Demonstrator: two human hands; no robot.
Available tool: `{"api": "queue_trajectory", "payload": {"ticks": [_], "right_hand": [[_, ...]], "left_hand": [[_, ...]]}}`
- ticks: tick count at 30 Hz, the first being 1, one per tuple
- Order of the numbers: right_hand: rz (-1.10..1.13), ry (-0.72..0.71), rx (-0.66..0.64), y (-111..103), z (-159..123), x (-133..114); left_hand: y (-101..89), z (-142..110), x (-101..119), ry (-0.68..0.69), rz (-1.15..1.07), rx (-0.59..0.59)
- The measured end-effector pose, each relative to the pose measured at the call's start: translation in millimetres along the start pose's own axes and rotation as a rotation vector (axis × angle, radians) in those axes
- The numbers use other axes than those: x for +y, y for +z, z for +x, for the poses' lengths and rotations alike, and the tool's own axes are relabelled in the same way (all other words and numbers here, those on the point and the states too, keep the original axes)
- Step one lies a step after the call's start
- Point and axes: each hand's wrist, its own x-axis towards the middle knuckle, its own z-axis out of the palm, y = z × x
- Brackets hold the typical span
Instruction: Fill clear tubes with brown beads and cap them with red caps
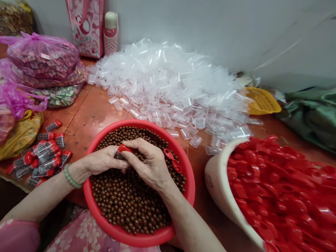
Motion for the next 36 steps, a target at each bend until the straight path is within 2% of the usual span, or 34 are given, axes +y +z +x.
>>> {"api": "queue_trajectory", "payload": {"ticks": [8,14,19,21,25,29,32,36], "right_hand": [[0.128,0.163,-0.053,-1.5,-0.2,-0.3],[0.179,0.168,0.038,4.0,-2.1,-2.0],[0.162,0.181,-0.034,-1.5,-0.5,-4.6],[0.190,0.197,-0.021,-3.1,-1.0,-4.4],[0.333,0.301,0.073,-2.5,-3.1,-2.7],[0.404,0.391,0.041,-3.9,-1.1,-2.2],[0.405,0.394,0.002,-5.1,1.5,-2.0],[0.272,0.302,0.019,-0.7,0.1,-2.2]], "left_hand": [[-2.9,1.4,-2.0,-0.011,0.146,-0.036],[-2.3,1.7,-1.4,-0.031,0.093,-0.019],[-2.2,1.4,-3.4,-0.039,0.127,-0.037],[-3.0,1.6,-3.6,-0.034,0.138,-0.056],[-4.6,2.4,-2.8,-0.031,0.159,-0.096],[-4.9,2.3,-3.2,-0.056,0.153,-0.121],[-4.9,2.3,-4.0,-0.055,0.145,-0.126],[-5.4,3.3,-4.2,-0.050,0.154,-0.080]]}}
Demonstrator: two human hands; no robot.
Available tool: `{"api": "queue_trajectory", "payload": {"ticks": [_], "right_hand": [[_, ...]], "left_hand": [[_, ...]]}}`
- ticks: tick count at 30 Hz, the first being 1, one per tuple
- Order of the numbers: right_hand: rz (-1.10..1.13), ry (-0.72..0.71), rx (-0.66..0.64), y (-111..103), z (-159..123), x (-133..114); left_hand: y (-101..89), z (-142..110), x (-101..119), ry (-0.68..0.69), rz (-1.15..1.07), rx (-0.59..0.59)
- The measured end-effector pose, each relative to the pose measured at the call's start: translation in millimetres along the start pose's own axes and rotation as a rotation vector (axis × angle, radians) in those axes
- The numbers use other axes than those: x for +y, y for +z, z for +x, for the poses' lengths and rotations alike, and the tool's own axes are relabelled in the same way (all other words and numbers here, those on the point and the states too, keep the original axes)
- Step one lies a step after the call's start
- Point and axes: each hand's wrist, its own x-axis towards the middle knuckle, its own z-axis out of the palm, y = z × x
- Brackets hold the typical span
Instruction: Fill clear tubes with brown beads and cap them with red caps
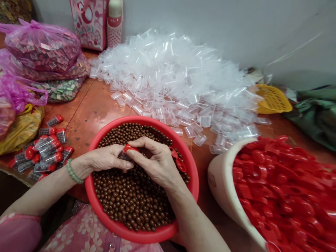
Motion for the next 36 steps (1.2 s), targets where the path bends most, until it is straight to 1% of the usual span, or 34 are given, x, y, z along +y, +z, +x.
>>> {"api": "queue_trajectory", "payload": {"ticks": [3,7,12,15,17,20,28,33,36], "right_hand": [[-0.140,-0.125,0.028,5.3,-3.7,1.1],[-0.265,-0.272,0.042,8.3,-5.6,2.8],[-0.474,-0.562,-0.001,7.4,-3.8,5.7],[-0.627,-0.664,-0.039,9.7,-4.6,6.7],[-0.731,-0.676,-0.045,12.6,-5.4,8.0],[-0.837,-0.686,-0.013,16.6,-5.0,11.1],[-0.868,-0.752,0.075,18.8,-3.0,11.8],[-0.900,-0.779,0.085,15.5,-2.9,6.6],[-0.899,-0.755,0.060,14.6,-2.7,6.0]], "left_hand": [[-0.4,0.6,0.1,0.006,-0.042,0.038],[0.1,-1.1,1.0,-0.030,-0.148,0.043],[-0.1,-3.4,1.5,-0.063,-0.326,0.032],[-1.9,-2.8,0.0,-0.058,-0.432,0.045],[-2.9,-2.0,-0.7,-0.052,-0.462,0.057],[-3.1,-1.2,0.3,-0.038,-0.446,0.060],[0.7,1.1,2.1,-0.009,-0.471,0.051],[-0.5,-1.6,5.3,0.019,-0.457,-0.013],[-1.7,-2.0,7.6,0.001,-0.490,-0.001]]}}
